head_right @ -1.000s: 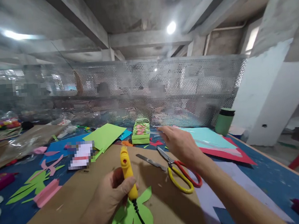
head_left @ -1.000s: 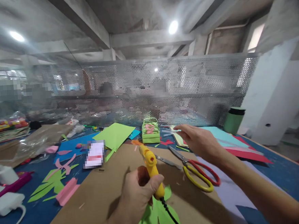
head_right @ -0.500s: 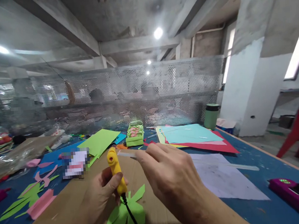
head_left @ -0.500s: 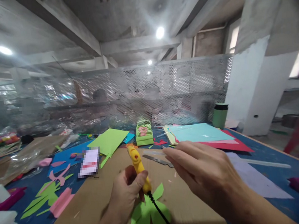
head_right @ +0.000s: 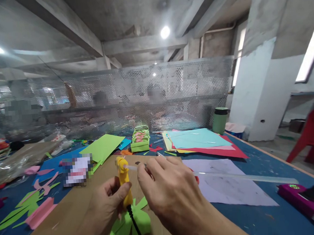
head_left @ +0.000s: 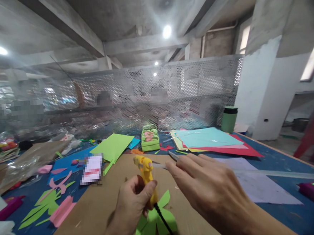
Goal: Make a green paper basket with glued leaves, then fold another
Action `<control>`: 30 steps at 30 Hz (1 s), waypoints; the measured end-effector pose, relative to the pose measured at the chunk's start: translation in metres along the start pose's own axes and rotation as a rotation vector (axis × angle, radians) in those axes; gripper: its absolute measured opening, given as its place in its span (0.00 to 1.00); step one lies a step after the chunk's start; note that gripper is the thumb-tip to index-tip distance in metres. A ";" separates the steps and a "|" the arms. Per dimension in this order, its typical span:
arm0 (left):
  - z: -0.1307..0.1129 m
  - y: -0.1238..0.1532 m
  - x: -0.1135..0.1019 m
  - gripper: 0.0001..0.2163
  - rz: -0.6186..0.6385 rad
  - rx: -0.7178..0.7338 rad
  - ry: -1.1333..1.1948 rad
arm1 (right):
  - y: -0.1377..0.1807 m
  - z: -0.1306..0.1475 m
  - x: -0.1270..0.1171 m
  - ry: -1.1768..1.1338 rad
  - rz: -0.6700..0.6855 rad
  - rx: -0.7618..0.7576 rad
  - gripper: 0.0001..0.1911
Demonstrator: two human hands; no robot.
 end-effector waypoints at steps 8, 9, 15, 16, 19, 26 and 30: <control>-0.004 0.001 -0.006 0.20 -0.098 0.092 -0.131 | 0.001 0.018 0.002 0.075 0.069 -0.023 0.18; -0.003 0.001 -0.007 0.19 -0.108 0.099 -0.154 | 0.003 0.018 0.005 0.059 0.081 -0.019 0.18; -0.007 0.002 -0.012 0.16 -0.169 0.171 -0.306 | 0.020 -0.001 0.017 -0.130 0.106 0.141 0.17; -0.009 0.003 -0.012 0.15 -0.172 0.189 -0.329 | 0.021 -0.005 0.018 -0.186 0.121 0.171 0.16; -0.016 0.007 -0.011 0.14 -0.181 0.244 -0.399 | 0.025 -0.015 0.018 -0.348 0.163 0.276 0.15; -0.029 0.016 -0.014 0.12 -0.261 0.396 -0.513 | 0.033 -0.020 0.020 -0.597 0.220 0.385 0.17; -0.038 0.019 -0.012 0.13 -0.281 0.535 -0.629 | 0.039 -0.022 0.023 -0.546 0.197 0.357 0.12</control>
Point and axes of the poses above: each hand's wrist, its own y-axis away from the middle knuckle, its own x-axis out of the palm, z = x × y, the point moved 7 cm from there along -y, towards the middle knuckle, and after that the axes turned 1 degree about -z, right-handed, at the moved point
